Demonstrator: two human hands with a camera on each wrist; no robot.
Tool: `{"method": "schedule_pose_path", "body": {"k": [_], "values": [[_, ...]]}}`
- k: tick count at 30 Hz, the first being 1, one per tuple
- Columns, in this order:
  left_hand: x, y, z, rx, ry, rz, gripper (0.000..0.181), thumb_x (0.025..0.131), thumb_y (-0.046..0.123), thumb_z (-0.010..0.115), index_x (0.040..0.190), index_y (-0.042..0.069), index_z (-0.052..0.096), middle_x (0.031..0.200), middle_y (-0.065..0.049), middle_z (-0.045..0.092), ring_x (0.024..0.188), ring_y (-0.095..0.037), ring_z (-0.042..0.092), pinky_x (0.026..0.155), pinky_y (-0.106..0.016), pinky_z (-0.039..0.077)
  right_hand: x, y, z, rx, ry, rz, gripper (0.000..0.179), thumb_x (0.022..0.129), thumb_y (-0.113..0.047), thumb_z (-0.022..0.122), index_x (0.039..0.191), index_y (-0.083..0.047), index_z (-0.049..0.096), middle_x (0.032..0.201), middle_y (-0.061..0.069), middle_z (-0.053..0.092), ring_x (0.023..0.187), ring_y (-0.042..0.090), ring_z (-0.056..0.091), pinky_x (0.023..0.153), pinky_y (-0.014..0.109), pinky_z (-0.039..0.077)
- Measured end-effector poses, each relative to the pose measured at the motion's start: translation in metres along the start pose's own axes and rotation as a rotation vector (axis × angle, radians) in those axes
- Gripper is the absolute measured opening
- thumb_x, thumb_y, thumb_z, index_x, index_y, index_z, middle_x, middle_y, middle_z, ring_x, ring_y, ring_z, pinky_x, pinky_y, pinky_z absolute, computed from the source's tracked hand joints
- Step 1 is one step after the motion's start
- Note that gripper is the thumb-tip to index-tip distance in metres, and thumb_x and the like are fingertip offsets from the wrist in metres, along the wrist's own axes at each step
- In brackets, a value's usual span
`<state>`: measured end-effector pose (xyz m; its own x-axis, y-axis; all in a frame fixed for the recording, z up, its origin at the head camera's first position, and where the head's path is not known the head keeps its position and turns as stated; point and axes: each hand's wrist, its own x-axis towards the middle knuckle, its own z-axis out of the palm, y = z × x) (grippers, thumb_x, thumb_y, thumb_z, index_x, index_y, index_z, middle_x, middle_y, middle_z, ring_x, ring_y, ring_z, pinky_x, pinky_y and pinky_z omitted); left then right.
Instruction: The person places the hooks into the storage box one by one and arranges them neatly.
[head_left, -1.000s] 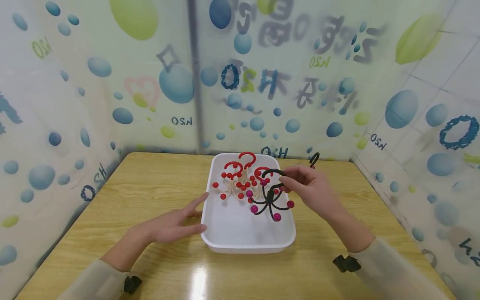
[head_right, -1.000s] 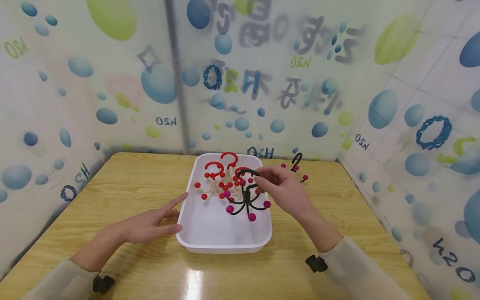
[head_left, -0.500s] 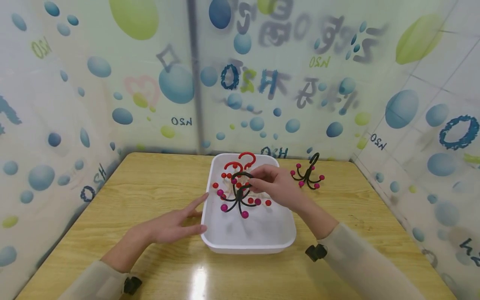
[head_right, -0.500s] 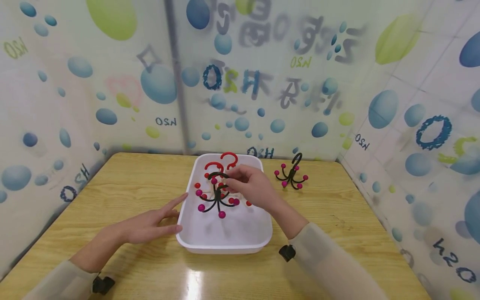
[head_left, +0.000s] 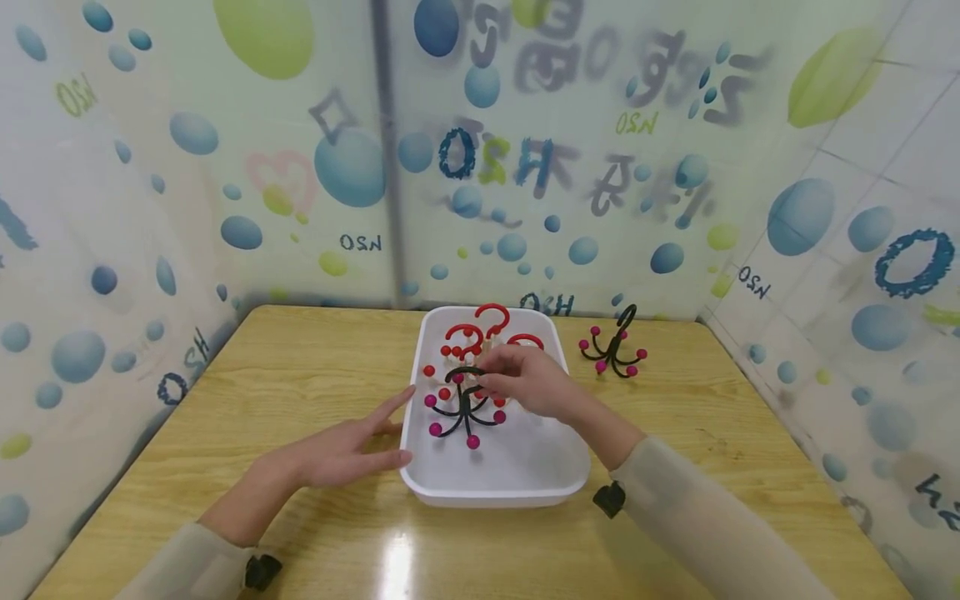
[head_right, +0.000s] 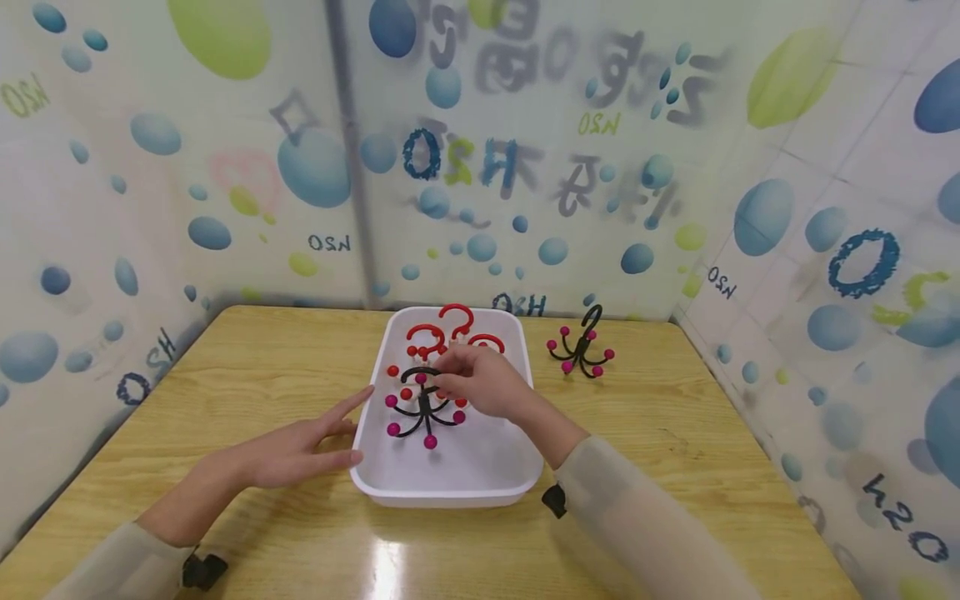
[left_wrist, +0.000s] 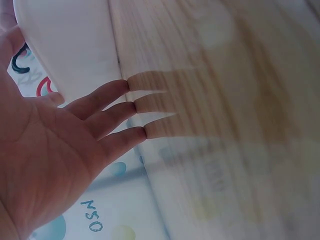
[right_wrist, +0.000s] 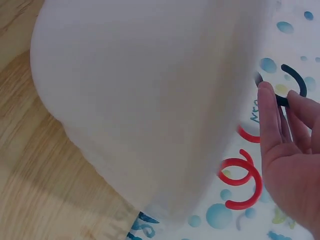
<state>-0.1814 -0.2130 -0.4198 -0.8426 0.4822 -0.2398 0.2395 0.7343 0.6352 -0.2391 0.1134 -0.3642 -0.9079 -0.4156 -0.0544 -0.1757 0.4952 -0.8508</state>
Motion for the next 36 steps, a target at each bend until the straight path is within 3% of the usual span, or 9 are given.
{"method": "schedule_pose_path", "body": {"k": [7,24,36], "values": [[-0.001,0.000,0.000,0.000,-0.004,0.003,0.092,0.107,0.063,0.060,0.177,0.042,0.004,0.168,-0.017,0.053,0.158,-0.053,0.042,0.126,-0.078,0.030,0.006,0.006,-0.001,-0.002,0.013,0.017,0.025,0.104,-0.018,0.077,0.129,-0.014,0.077,0.119,0.005,0.079,0.100,0.017,0.077,0.099,0.048,0.066],[0.000,0.000,0.001,-0.004,-0.004,-0.007,0.092,0.106,0.064,0.060,0.177,0.043,0.005,0.167,-0.015,0.054,0.158,-0.053,0.042,0.125,-0.079,0.031,0.003,0.012,-0.007,-0.020,0.001,-0.010,0.030,0.104,-0.017,0.078,0.134,-0.022,0.077,0.125,0.005,0.080,0.106,0.019,0.079,0.097,0.046,0.067],[0.000,0.000,0.001,-0.014,-0.004,-0.018,0.092,0.106,0.065,0.060,0.176,0.045,0.004,0.167,-0.016,0.054,0.158,-0.052,0.042,0.125,-0.079,0.031,-0.013,0.024,-0.029,-0.017,0.031,0.012,0.033,0.105,-0.018,0.075,0.138,-0.011,0.074,0.128,0.010,0.078,0.107,0.021,0.078,0.099,0.049,0.066]]}}
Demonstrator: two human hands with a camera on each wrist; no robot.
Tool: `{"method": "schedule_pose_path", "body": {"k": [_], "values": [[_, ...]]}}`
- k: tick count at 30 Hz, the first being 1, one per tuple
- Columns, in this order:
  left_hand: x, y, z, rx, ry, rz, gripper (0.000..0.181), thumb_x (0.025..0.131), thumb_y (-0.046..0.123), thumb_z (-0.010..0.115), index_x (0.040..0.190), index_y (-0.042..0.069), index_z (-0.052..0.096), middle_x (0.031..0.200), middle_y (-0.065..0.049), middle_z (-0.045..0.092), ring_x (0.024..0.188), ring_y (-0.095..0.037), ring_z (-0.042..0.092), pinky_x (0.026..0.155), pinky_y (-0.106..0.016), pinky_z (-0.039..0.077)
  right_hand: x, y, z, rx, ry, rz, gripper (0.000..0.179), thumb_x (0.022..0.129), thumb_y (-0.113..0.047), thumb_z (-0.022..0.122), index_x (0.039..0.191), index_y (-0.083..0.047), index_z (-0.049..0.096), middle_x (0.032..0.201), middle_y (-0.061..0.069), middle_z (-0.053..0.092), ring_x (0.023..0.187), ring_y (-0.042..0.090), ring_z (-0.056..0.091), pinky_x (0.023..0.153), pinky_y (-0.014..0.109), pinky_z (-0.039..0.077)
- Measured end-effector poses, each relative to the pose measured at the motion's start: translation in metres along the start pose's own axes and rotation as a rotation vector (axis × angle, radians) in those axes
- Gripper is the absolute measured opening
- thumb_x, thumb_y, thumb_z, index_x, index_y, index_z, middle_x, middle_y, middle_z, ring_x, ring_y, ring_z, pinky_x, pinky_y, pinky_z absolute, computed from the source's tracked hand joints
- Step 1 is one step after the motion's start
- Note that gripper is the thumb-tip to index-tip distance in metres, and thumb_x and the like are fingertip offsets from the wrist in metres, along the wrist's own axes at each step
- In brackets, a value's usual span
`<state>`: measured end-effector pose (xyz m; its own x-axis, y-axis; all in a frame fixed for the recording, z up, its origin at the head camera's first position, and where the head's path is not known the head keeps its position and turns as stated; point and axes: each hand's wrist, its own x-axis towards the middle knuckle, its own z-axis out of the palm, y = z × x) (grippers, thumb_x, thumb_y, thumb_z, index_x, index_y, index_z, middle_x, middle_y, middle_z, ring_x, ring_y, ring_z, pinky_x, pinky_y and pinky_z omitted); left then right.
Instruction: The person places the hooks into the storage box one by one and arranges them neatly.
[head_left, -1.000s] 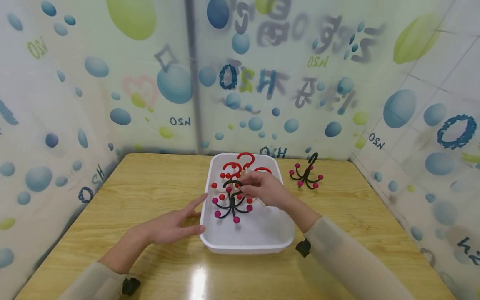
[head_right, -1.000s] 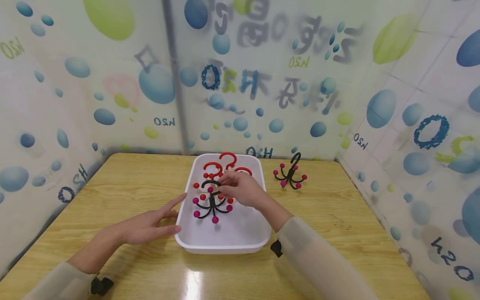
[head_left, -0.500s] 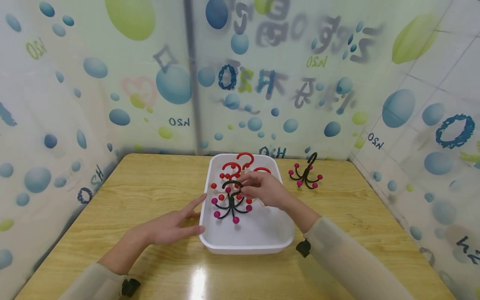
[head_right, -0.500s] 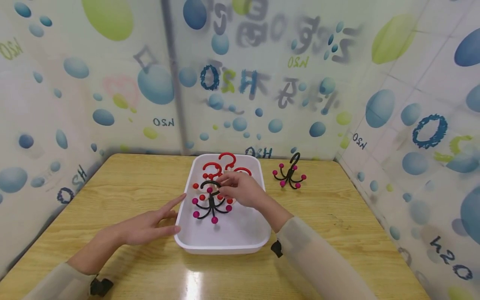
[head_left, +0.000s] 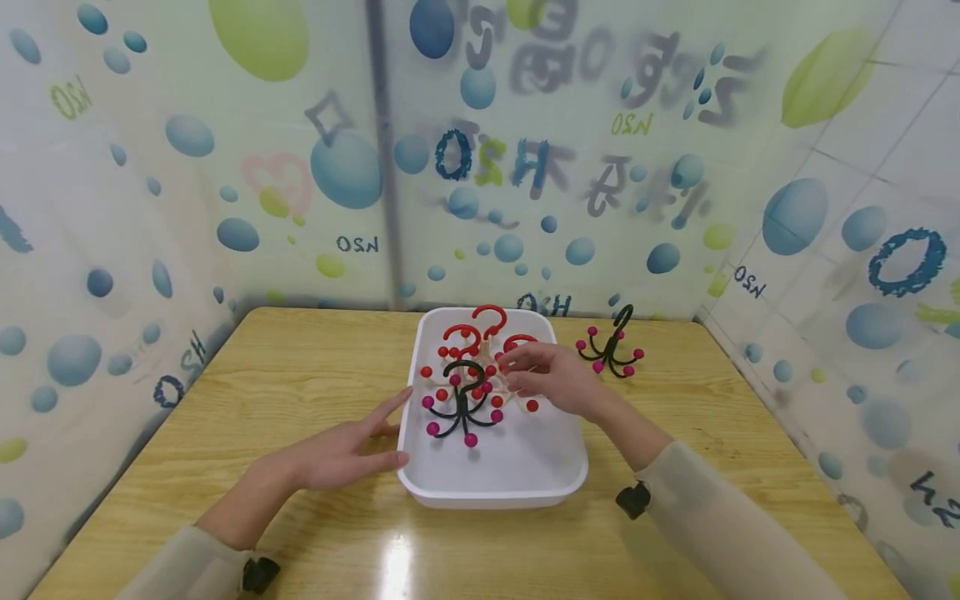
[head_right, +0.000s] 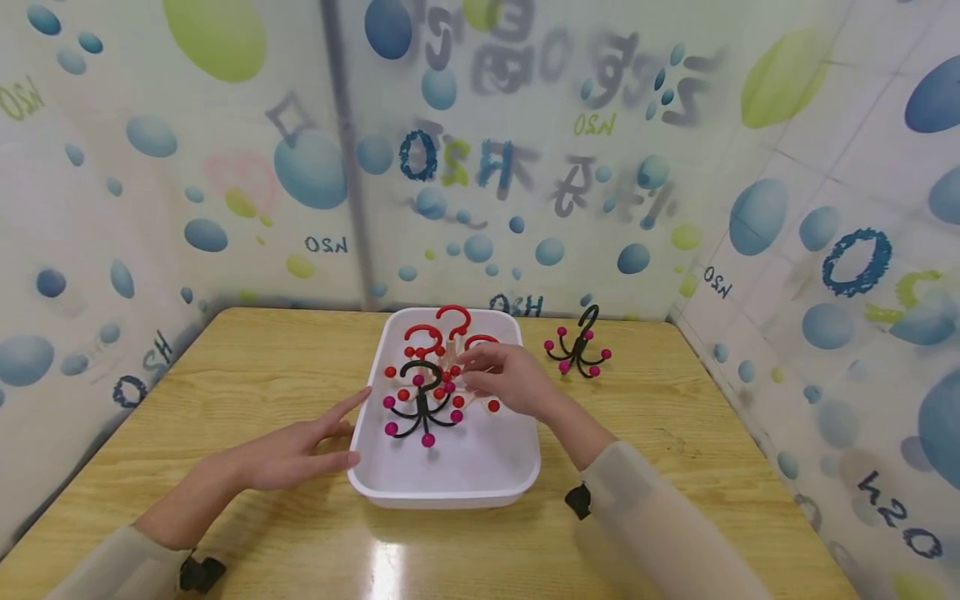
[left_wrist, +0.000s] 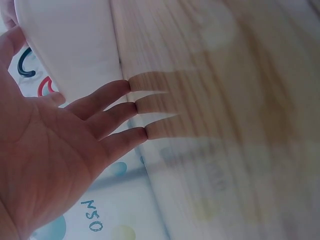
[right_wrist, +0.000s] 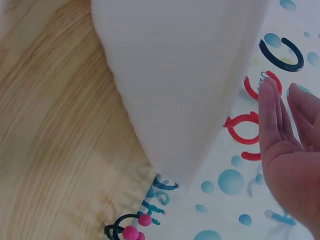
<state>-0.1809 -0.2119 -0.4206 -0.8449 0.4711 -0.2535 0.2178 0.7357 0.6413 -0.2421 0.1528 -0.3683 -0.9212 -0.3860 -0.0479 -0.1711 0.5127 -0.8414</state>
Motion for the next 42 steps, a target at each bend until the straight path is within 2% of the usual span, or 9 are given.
{"method": "schedule_pose_path", "body": {"k": [5,11,17,21,24,28,34,42], "values": [[0.000,-0.002,0.001,0.002,-0.001,-0.005,0.092,0.106,0.065,0.060,0.177,0.045,0.004,0.167,-0.016,0.054,0.158,-0.053,0.042,0.125,-0.079,0.031,-0.012,0.010,-0.013,-0.004,0.011,0.015,0.030,0.106,-0.018,0.075,0.135,-0.009,0.075,0.129,0.013,0.078,0.105,0.025,0.080,0.098,0.050,0.066],[0.001,-0.003,0.000,0.004,0.001,-0.022,0.092,0.106,0.066,0.060,0.176,0.048,0.004,0.168,-0.014,0.054,0.160,-0.051,0.041,0.126,-0.079,0.029,-0.031,0.026,-0.033,0.023,0.024,0.001,0.034,0.107,-0.019,0.074,0.137,-0.003,0.072,0.130,0.019,0.077,0.111,0.033,0.080,0.094,0.042,0.068],[-0.001,-0.001,0.000,0.005,-0.006,-0.014,0.092,0.106,0.065,0.060,0.176,0.046,0.004,0.167,-0.016,0.054,0.158,-0.053,0.042,0.125,-0.080,0.030,-0.049,0.046,-0.058,0.046,0.052,0.026,0.036,0.109,-0.019,0.070,0.140,-0.001,0.069,0.132,0.022,0.075,0.110,0.031,0.079,0.091,0.035,0.068],[-0.001,-0.002,-0.001,0.007,-0.006,-0.008,0.092,0.106,0.065,0.060,0.177,0.044,0.004,0.167,-0.016,0.054,0.158,-0.053,0.043,0.125,-0.079,0.031,-0.058,0.061,-0.078,0.033,0.096,0.034,0.039,0.110,-0.022,0.070,0.141,0.000,0.069,0.131,0.019,0.076,0.110,0.031,0.079,0.092,0.037,0.068],[-0.001,-0.002,-0.001,0.006,-0.006,-0.005,0.092,0.107,0.064,0.060,0.177,0.044,0.004,0.168,-0.017,0.053,0.158,-0.053,0.043,0.125,-0.079,0.031,-0.062,0.072,-0.093,0.024,0.139,0.036,0.044,0.110,-0.026,0.070,0.144,0.001,0.066,0.130,0.018,0.076,0.108,0.026,0.080,0.091,0.036,0.068],[-0.002,-0.003,-0.001,0.004,-0.004,-0.003,0.092,0.107,0.064,0.060,0.177,0.043,0.004,0.168,-0.017,0.053,0.158,-0.053,0.043,0.125,-0.079,0.031,-0.064,0.085,-0.113,0.035,0.198,0.037,0.047,0.111,-0.027,0.068,0.146,0.003,0.064,0.124,0.007,0.079,0.104,0.014,0.080,0.089,0.031,0.068],[-0.002,-0.003,-0.001,0.001,-0.002,-0.005,0.091,0.107,0.064,0.060,0.176,0.045,0.004,0.168,-0.016,0.053,0.158,-0.052,0.042,0.125,-0.079,0.031,-0.062,0.105,-0.136,0.062,0.237,0.060,0.049,0.114,-0.028,0.062,0.150,0.005,0.059,0.113,-0.024,0.075,0.102,0.007,0.078,0.091,0.030,0.067],[-0.001,0.000,-0.001,-0.002,-0.001,0.001,0.092,0.106,0.065,0.060,0.177,0.045,0.004,0.168,-0.014,0.054,0.159,-0.051,0.043,0.125,-0.078,0.032,-0.049,0.116,-0.159,0.053,0.271,0.101,0.054,0.115,-0.031,0.061,0.155,0.004,0.055,0.108,-0.032,0.070,0.098,0.000,0.076,0.090,0.025,0.066]]}}
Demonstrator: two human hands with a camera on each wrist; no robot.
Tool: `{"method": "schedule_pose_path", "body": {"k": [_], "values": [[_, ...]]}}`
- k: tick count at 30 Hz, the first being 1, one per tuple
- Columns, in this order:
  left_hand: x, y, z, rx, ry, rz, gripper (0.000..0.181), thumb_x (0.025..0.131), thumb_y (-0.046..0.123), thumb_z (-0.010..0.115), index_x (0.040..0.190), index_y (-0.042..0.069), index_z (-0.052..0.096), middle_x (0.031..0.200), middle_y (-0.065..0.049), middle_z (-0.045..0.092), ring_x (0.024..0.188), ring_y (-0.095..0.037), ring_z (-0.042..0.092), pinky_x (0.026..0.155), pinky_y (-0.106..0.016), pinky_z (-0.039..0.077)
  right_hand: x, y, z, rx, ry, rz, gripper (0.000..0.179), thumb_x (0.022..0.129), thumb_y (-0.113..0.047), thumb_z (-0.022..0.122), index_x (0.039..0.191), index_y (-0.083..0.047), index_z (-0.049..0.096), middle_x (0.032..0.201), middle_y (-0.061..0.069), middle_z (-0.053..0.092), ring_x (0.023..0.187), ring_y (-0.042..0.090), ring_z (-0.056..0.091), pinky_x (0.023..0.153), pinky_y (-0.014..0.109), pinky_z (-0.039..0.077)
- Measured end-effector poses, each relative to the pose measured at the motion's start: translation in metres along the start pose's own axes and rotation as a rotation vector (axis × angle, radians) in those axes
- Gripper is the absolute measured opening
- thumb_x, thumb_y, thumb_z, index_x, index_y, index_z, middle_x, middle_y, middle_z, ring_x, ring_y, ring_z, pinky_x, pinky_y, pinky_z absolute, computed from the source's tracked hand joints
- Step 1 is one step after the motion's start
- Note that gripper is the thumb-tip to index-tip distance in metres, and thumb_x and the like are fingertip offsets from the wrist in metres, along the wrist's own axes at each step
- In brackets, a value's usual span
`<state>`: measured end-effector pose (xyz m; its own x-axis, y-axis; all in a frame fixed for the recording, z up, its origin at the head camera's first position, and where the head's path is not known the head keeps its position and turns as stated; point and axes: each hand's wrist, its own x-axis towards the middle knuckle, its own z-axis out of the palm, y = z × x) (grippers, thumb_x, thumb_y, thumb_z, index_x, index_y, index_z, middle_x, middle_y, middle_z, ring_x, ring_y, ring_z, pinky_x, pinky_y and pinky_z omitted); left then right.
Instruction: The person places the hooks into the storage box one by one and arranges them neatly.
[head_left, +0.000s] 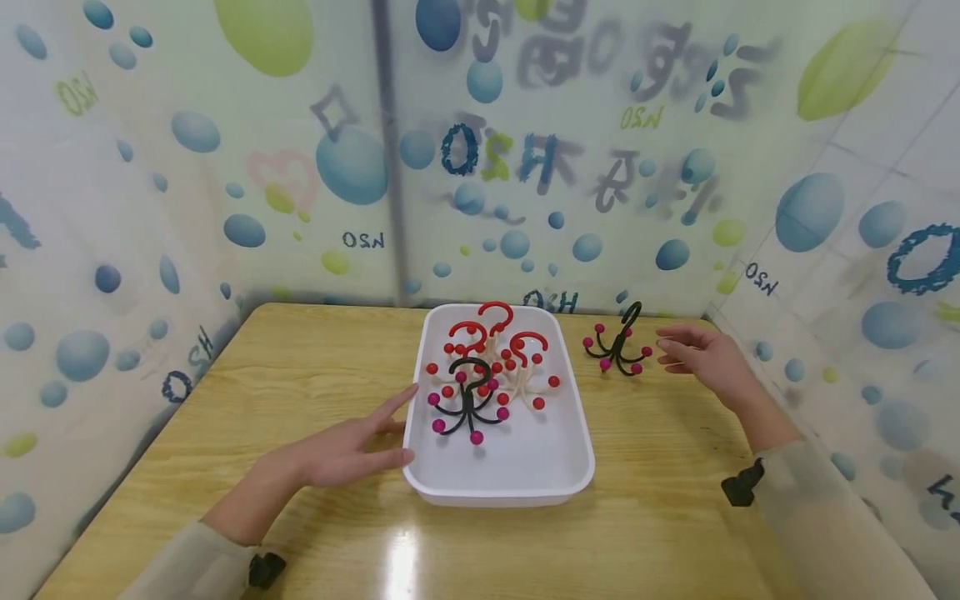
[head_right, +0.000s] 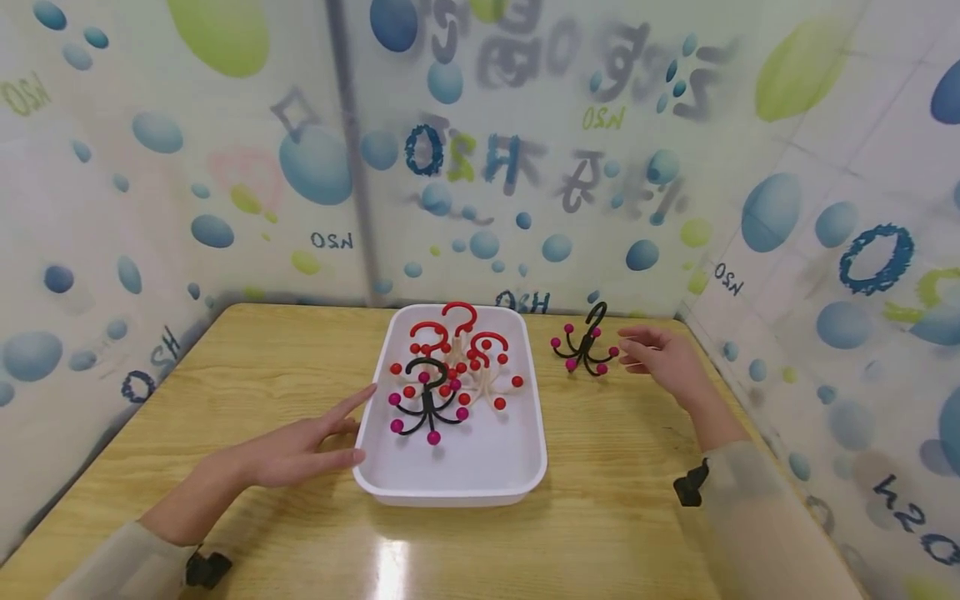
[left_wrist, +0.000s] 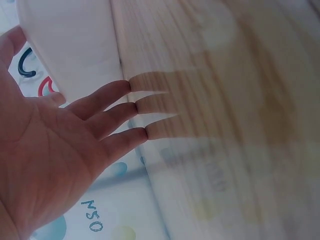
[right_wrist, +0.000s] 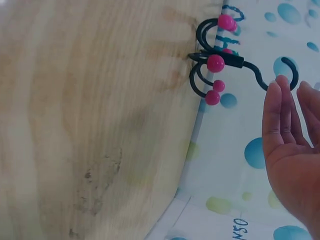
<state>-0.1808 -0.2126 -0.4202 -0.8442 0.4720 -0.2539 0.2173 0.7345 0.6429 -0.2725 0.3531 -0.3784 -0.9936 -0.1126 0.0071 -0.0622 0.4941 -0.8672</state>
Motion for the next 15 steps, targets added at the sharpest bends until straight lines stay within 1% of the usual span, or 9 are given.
{"method": "schedule_pose_path", "body": {"k": [4,6,8,10,11,12,13,15], "values": [[0.001,0.000,0.000,0.000,0.002,0.001,0.092,0.106,0.064,0.061,0.176,0.045,0.005,0.168,-0.014,0.054,0.158,-0.051,0.044,0.125,-0.078,0.033,0.013,0.004,-0.007,-0.010,0.030,-0.008,0.055,0.116,-0.031,0.059,0.157,0.005,0.052,0.106,-0.031,0.069,0.095,-0.004,0.075,0.087,0.021,0.065],[0.001,0.000,0.000,-0.002,0.001,0.001,0.092,0.106,0.064,0.061,0.176,0.046,0.005,0.168,-0.015,0.054,0.158,-0.051,0.044,0.125,-0.078,0.033,0.019,0.005,-0.009,-0.013,0.046,-0.009,0.055,0.116,-0.030,0.058,0.159,0.004,0.050,0.107,-0.028,0.069,0.094,-0.005,0.074,0.086,0.020,0.064],[0.002,0.000,-0.001,-0.002,-0.001,-0.003,0.092,0.106,0.064,0.061,0.176,0.046,0.005,0.168,-0.014,0.054,0.158,-0.051,0.044,0.125,-0.078,0.033,0.025,0.006,-0.009,-0.018,0.057,-0.007,0.057,0.116,-0.030,0.057,0.161,0.003,0.048,0.118,-0.015,0.072,0.093,-0.006,0.074,0.086,0.019,0.064],[0.002,0.001,-0.001,-0.002,-0.003,-0.006,0.092,0.106,0.064,0.061,0.176,0.046,0.005,0.168,-0.014,0.054,0.158,-0.051,0.043,0.125,-0.078,0.033,0.030,0.006,-0.008,-0.028,0.055,-0.005,0.059,0.117,-0.031,0.056,0.165,0.000,0.044,0.136,0.004,0.071,0.094,-0.008,0.072,0.086,0.017,0.063],[0.002,0.001,-0.001,-0.003,-0.003,-0.008,0.092,0.106,0.064,0.061,0.176,0.046,0.005,0.168,-0.015,0.054,0.158,-0.051,0.043,0.125,-0.077,0.033,0.033,0.006,-0.007,-0.030,0.051,-0.005,0.060,0.117,-0.030,0.055,0.167,-0.001,0.041,0.146,0.014,0.066,0.094,-0.008,0.072,0.086,0.017,0.063],[0.002,0.001,-0.001,-0.004,-0.003,-0.008,0.092,0.106,0.064,0.061,0.176,0.046,0.005,0.168,-0.015,0.054,0.158,-0.051,0.044,0.125,-0.077,0.033,0.036,0.005,-0.006,-0.032,0.044,-0.008,0.061,0.117,-0.030,0.054,0.169,-0.003,0.038,0.156,0.023,0.058,0.095,-0.009,0.071,0.086,0.016,0.062],[0.002,0.001,-0.001,-0.003,-0.002,-0.006,0.092,0.106,0.064,0.061,0.176,0.045,0.005,0.168,-0.015,0.054,0.159,-0.050,0.043,0.125,-0.077,0.033,0.039,0.005,-0.005,-0.032,0.036,-0.010,0.062,0.117,-0.029,0.054,0.171,-0.005,0.036,0.164,0.029,0.048,0.095,-0.009,0.071,0.087,0.015,0.062],[0.001,0.000,-0.001,0.000,0.000,-0.001,0.092,0.106,0.063,0.061,0.177,0.044,0.005,0.168,-0.015,0.054,0.159,-0.050,0.043,0.126,-0.077,0.032,0.044,0.004,-0.002,-0.042,0.016,-0.015,0.064,0.117,-0.028,0.054,0.174,-0.010,0.030,0.174,0.031,0.035,0.097,-0.010,0.070,0.088,0.016,0.062]]}}
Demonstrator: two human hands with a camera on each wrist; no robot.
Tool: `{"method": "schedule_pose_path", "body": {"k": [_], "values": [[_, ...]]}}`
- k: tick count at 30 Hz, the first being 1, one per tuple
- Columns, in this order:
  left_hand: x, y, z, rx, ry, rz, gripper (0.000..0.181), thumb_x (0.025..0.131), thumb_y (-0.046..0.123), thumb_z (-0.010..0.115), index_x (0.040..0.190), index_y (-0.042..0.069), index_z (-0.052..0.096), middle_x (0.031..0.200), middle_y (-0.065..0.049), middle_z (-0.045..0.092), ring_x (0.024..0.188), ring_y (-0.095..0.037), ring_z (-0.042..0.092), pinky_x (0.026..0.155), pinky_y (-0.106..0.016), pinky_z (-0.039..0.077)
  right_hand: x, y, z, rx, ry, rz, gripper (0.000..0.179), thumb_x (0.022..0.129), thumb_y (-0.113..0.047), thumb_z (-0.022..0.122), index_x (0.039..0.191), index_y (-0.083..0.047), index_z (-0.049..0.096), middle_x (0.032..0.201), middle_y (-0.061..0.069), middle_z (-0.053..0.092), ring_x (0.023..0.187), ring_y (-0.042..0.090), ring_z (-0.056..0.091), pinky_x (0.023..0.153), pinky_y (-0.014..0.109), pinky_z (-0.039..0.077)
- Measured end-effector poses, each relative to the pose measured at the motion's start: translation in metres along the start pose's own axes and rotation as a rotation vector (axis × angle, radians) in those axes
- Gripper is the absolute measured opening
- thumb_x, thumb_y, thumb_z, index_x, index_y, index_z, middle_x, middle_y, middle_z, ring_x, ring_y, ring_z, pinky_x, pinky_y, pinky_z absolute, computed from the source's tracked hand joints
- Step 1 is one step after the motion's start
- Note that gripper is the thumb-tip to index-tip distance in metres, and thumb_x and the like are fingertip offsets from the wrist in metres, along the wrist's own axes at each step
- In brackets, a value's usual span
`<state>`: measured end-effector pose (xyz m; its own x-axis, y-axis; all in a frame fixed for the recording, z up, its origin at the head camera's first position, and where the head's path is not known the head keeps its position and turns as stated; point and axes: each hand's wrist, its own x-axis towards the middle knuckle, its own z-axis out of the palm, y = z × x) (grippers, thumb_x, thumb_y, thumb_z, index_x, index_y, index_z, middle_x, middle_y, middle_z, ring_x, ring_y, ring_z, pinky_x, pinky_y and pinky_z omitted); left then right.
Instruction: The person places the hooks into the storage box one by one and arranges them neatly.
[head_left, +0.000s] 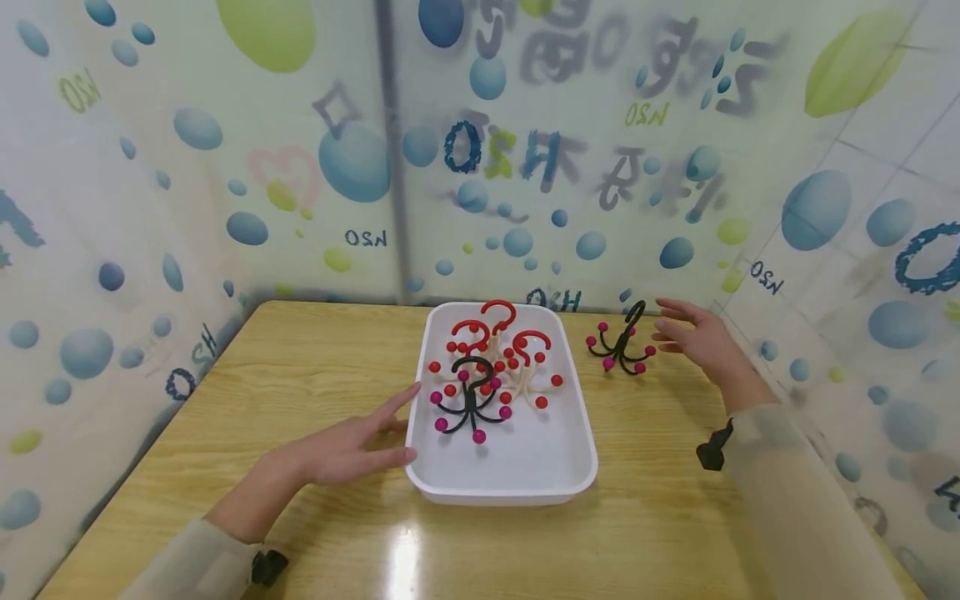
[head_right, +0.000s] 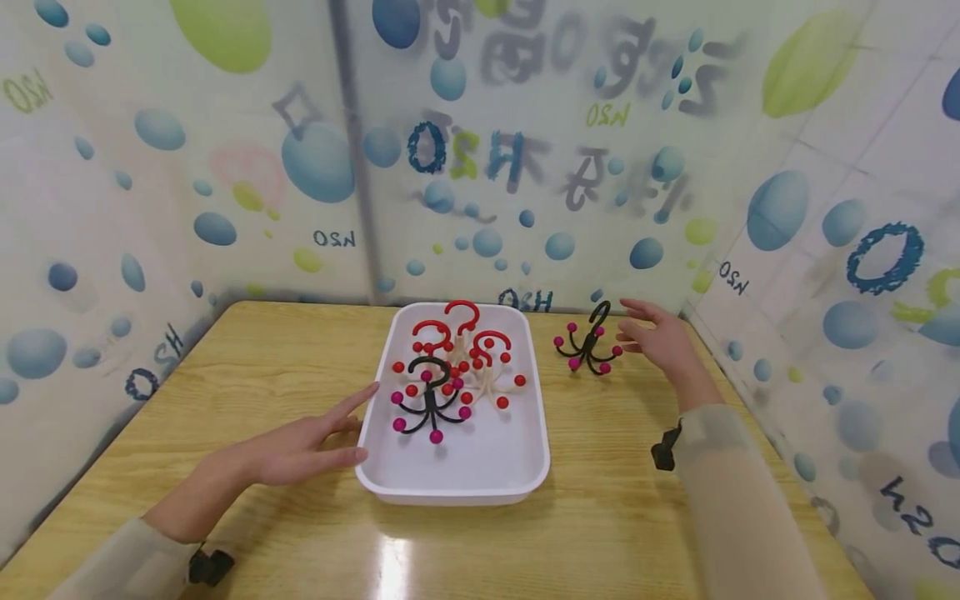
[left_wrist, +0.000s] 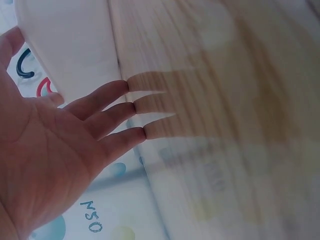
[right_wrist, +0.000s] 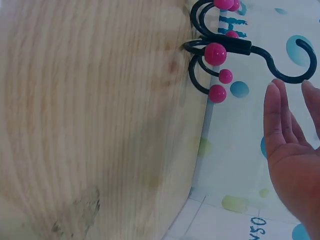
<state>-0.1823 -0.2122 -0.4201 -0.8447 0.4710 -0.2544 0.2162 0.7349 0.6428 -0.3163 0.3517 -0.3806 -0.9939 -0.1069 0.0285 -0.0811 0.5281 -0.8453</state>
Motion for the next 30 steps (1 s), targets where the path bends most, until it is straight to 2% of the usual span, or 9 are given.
{"method": "schedule_pose_path", "body": {"k": [3,5,9,12,15,18,22,26,30], "values": [[0.000,-0.001,0.001,0.002,0.001,0.010,0.092,0.107,0.062,0.061,0.177,0.043,0.005,0.168,-0.016,0.053,0.159,-0.051,0.042,0.127,-0.076,0.030,0.006,-0.003,0.004,-0.044,-0.026,-0.015,0.066,0.118,-0.029,0.052,0.176,-0.016,0.025,0.180,0.028,0.024,0.107,-0.004,0.072,0.095,0.024,0.064],[0.000,-0.001,0.001,0.001,0.000,0.013,0.091,0.107,0.062,0.060,0.177,0.043,0.005,0.169,-0.016,0.052,0.159,-0.051,0.041,0.128,-0.076,0.029,0.008,-0.005,0.006,-0.077,-0.041,-0.020,0.065,0.119,-0.029,0.050,0.177,-0.018,0.024,0.181,0.025,0.021,0.119,0.011,0.075,0.102,0.033,0.064],[0.000,-0.002,0.002,0.002,0.000,0.014,0.091,0.107,0.062,0.060,0.177,0.045,0.004,0.169,-0.015,0.052,0.159,-0.052,0.041,0.127,-0.076,0.030,0.011,-0.010,0.011,-0.103,-0.068,-0.014,0.061,0.120,-0.028,0.044,0.177,-0.021,0.023,0.183,0.020,0.019,0.141,0.041,0.064,0.111,0.051,0.059],[-0.001,-0.002,0.001,0.005,0.000,0.015,0.091,0.107,0.062,0.060,0.177,0.045,0.004,0.169,-0.014,0.052,0.159,-0.052,0.041,0.127,-0.076,0.030,0.013,-0.012,0.014,-0.098,-0.072,-0.001,0.059,0.121,-0.027,0.042,0.177,-0.021,0.025,0.183,0.021,0.021,0.144,0.049,0.059,0.111,0.052,0.059],[-0.001,-0.002,0.000,0.009,0.003,0.019,0.091,0.107,0.062,0.060,0.177,0.044,0.005,0.169,-0.014,0.052,0.159,-0.051,0.042,0.127,-0.076,0.030,0.013,-0.014,0.017,-0.097,-0.054,-0.001,0.059,0.120,-0.027,0.044,0.176,-0.020,0.027,0.180,0.025,0.025,0.140,0.046,0.063,0.105,0.043,0.063],[-0.001,-0.002,0.000,0.012,0.007,0.021,0.091,0.107,0.062,0.060,0.177,0.044,0.005,0.169,-0.015,0.052,0.159,-0.052,0.042,0.127,-0.076,0.030,0.010,-0.016,0.020,-0.077,-0.023,-0.017,0.058,0.119,-0.025,0.048,0.174,-0.017,0.032,0.176,0.029,0.033,0.121,0.024,0.077,0.100,0.035,0.065],[-0.001,-0.001,0.000,0.012,0.008,0.016,0.091,0.107,0.063,0.060,0.177,0.044,0.005,0.169,-0.015,0.052,0.159,-0.052,0.042,0.127,-0.077,0.030,0.007,-0.019,0.024,-0.031,0.032,-0.017,0.056,0.118,-0.022,0.053,0.171,-0.012,0.039,0.165,0.032,0.045,0.096,-0.007,0.070,0.097,0.030,0.065],[-0.001,-0.001,0.000,0.002,0.004,0.011,0.091,0.107,0.063,0.060,0.177,0.044,0.005,0.170,-0.014,0.052,0.159,-0.051,0.041,0.127,-0.077,0.030,0.006,-0.018,0.027,0.013,0.099,0.008,0.052,0.117,-0.021,0.055,0.166,-0.007,0.047,0.154,0.031,0.052,0.087,-0.010,0.067,0.093,0.024,0.065],[-0.002,0.000,0.000,0.000,0.003,0.014,0.091,0.107,0.062,0.060,0.177,0.044,0.005,0.169,-0.014,0.052,0.159,-0.051,0.041,0.127,-0.077,0.030,0.005,-0.017,0.028,0.034,0.155,0.026,0.049,0.116,-0.024,0.057,0.159,-0.001,0.055,0.136,0.021,0.062,0.084,-0.010,0.068,0.086,0.016,0.063]]}}
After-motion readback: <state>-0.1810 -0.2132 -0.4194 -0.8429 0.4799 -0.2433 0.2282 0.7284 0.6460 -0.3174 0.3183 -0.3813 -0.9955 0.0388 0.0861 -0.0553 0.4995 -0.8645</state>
